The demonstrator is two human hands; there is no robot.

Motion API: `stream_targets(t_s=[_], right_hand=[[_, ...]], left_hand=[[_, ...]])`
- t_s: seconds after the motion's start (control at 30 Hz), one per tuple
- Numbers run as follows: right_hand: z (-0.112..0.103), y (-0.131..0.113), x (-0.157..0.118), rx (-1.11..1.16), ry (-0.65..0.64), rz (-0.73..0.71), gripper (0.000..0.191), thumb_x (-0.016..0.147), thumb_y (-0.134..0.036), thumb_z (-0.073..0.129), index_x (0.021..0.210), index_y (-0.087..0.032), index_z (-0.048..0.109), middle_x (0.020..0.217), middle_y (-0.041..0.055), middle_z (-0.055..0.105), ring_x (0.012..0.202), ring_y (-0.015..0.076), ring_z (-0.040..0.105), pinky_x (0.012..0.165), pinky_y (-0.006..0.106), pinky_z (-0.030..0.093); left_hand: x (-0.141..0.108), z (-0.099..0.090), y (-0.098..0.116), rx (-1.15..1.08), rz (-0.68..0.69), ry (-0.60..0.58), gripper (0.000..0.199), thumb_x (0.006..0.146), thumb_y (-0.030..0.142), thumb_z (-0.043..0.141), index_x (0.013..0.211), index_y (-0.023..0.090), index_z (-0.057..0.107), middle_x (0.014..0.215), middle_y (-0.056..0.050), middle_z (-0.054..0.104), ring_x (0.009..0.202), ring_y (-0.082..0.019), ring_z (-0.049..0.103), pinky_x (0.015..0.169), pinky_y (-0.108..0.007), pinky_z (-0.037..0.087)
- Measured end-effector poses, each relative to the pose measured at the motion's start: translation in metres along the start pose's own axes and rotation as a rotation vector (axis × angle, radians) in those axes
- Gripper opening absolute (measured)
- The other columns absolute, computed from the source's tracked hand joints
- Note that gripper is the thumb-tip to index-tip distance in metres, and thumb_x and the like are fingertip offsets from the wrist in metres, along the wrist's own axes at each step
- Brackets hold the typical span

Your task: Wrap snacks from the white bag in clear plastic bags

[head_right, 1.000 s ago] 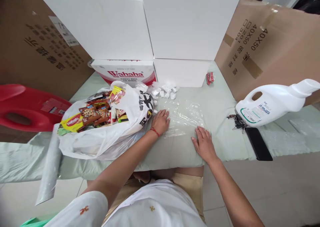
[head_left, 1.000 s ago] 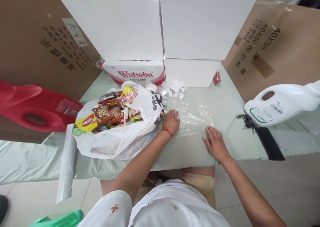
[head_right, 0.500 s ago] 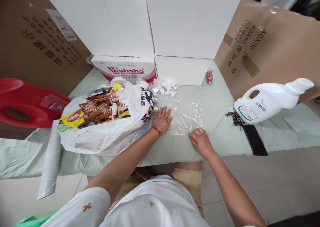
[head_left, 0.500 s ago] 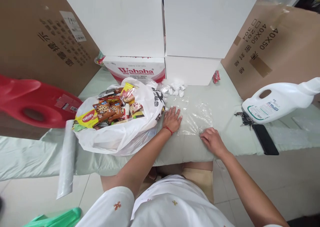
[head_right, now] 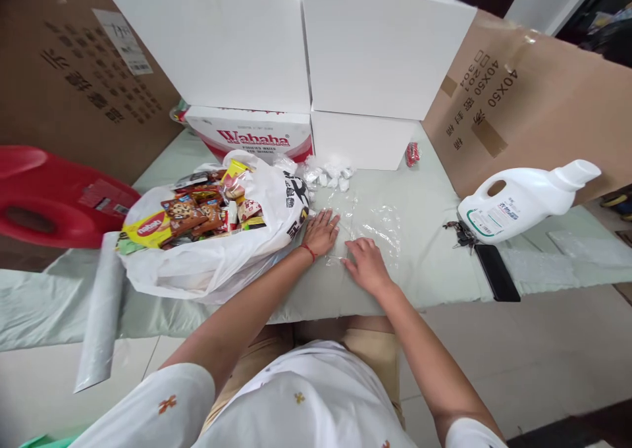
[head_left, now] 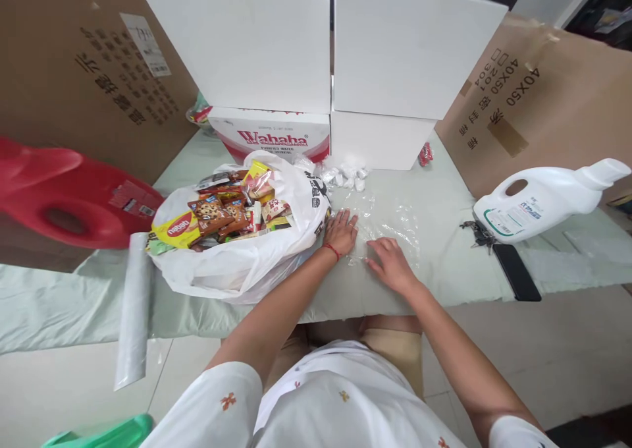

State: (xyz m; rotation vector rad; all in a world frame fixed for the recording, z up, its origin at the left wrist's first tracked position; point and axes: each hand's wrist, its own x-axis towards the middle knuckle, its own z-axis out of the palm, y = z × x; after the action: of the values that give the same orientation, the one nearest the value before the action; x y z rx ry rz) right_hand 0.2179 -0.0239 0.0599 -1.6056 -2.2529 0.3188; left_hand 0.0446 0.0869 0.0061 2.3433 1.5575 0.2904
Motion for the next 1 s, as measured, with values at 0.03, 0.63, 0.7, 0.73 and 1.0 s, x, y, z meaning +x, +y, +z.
stream_targets(t_s=[0.03,0.63,0.7,0.73,1.0], right_hand=[[0.006,-0.006,0.008,-0.034,-0.049,0.008,0.037,0.094,-0.031,0.062,0.129,-0.020,0.062,0.113,0.0121,0.065,0.113,0.0292,0.051,0.092,0.042,0.044],[0.044,-0.066,0.004,-0.236,0.027,0.090,0.022,0.099,-0.033,0.056,0.109,-0.021,0.072,0.099,0.0115,0.065,0.103,0.0291,0.050,0.085,0.041,0.041],[0.051,-0.070,0.006,-0.274,0.012,0.078,0.023,0.101,-0.028,0.051,0.101,-0.022,0.074,0.092,0.0105,0.065,0.099,0.0278,0.051,0.084,0.041,0.040],[0.054,-0.070,0.003,-0.286,0.018,0.069,0.025,0.101,-0.026,0.049,0.101,-0.023,0.074,0.091,0.0103,0.065,0.098,0.0273,0.051,0.085,0.041,0.040],[0.031,-0.067,-0.007,-0.098,0.111,0.098,0.031,0.104,-0.032,0.041,0.105,-0.022,0.071,0.094,0.0082,0.069,0.096,0.0230,0.059,0.089,0.037,0.046]], left_hand=[[0.000,-0.001,-0.001,-0.005,0.006,-0.008,0.056,0.101,0.037,0.029,0.153,0.021,0.043,0.166,-0.009,0.030,0.154,-0.029,0.023,0.124,-0.051,0.021],[-0.004,-0.008,-0.011,-0.177,0.112,0.024,0.055,0.098,0.029,0.034,0.150,0.014,0.048,0.164,-0.010,0.033,0.155,-0.027,0.021,0.129,-0.045,0.013],[-0.002,-0.009,-0.011,-0.211,0.109,0.017,0.055,0.099,0.030,0.033,0.149,0.013,0.049,0.164,-0.011,0.033,0.155,-0.026,0.022,0.129,-0.045,0.012],[-0.001,-0.008,-0.011,-0.233,0.099,0.013,0.054,0.100,0.031,0.032,0.148,0.013,0.050,0.164,-0.011,0.033,0.155,-0.027,0.024,0.129,-0.045,0.013],[-0.003,0.007,-0.010,-0.380,0.050,0.021,0.062,0.097,0.040,0.046,0.152,0.012,0.043,0.168,-0.013,0.021,0.156,-0.033,0.014,0.129,-0.050,0.012]])
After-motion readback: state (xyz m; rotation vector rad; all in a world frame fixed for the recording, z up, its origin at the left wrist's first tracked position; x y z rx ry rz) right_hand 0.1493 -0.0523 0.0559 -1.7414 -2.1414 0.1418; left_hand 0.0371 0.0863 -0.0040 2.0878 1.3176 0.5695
